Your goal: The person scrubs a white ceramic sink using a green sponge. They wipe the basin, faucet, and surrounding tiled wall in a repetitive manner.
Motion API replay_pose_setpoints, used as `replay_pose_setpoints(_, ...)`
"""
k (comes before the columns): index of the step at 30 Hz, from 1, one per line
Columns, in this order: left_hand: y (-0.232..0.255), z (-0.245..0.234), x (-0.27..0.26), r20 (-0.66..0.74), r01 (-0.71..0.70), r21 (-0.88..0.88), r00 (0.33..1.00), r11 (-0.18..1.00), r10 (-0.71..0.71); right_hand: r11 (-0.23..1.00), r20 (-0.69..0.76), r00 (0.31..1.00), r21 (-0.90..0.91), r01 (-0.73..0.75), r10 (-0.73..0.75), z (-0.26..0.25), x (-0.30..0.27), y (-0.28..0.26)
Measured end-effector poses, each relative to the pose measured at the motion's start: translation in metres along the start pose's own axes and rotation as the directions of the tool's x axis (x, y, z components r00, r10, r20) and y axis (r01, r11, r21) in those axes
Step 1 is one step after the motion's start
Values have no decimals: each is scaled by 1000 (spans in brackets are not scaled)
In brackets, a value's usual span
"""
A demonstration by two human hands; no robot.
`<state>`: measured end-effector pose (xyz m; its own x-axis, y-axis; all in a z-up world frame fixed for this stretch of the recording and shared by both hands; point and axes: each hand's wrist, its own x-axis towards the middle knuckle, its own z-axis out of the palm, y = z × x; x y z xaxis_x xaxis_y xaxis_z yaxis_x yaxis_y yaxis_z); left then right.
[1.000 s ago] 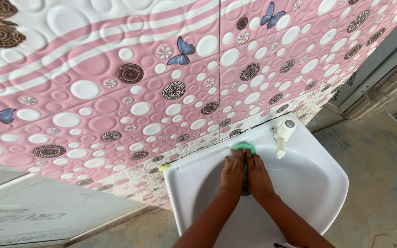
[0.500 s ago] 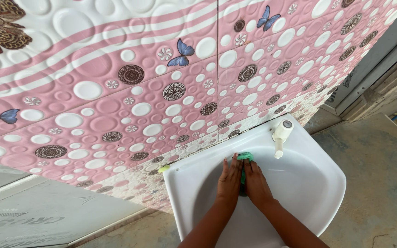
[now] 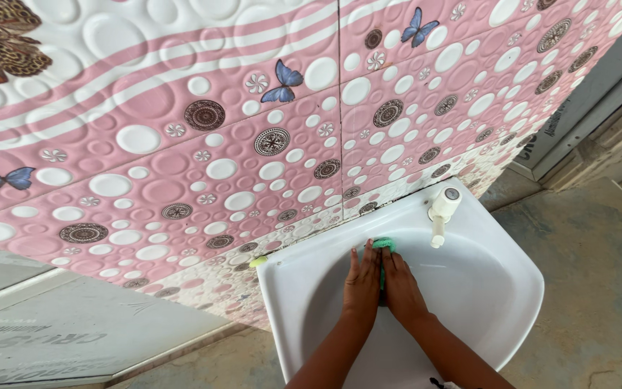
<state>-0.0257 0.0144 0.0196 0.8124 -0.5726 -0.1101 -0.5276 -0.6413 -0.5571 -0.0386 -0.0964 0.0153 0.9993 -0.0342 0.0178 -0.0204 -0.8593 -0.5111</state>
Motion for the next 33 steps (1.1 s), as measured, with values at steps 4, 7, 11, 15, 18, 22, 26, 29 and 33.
replay_pose_setpoints(4, -6, -3, 2, -18, 19, 3, 1000, 1000, -19, 999, -41, 999, 33, 25, -24, 14, 2, 12)
replay_pose_setpoints(7, -6, -7, 4, -12, -18, -21, 1000, 1000, 17, 1000, 61, 998, 8, -26, 26, 24, 4, 19)
replay_pose_setpoints(11, -7, -10, 5, -33, -17, -56, 999, 998, 15, 1000, 39, 999, -21, -20, 21, 21, 4, 18)
replay_pose_setpoints(15, -13, -7, 10, -43, -64, -43, 997, 997, 62, 997, 0, 998, 49, -66, 66, 5, 3, 9)
replay_pose_setpoints(18, -10, -4, 15, -35, -58, -43, 998, 997, 57, 995, 22, 996, 39, -88, 87, 2, 6, 7)
replay_pose_setpoints(22, 0, -7, 22, 16, -93, 26, 996, 995, 93, 992, 61, 991, -12, -122, 123, 13, 5, 19)
replay_pose_setpoints(26, 2, -20, 24, 86, -123, 32, 989, 992, 120, 977, 133, 969, 15, -211, 207, 16, 6, 27)
replay_pose_setpoints(29, -6, -30, 21, 53, -113, 4, 992, 994, 113, 983, 14, 988, 92, -156, 155, 10, 6, 21)
replay_pose_setpoints(33, -10, -43, 30, 16, -81, 32, 997, 996, 81, 969, -105, 979, 193, -151, 174, -6, 8, 14)
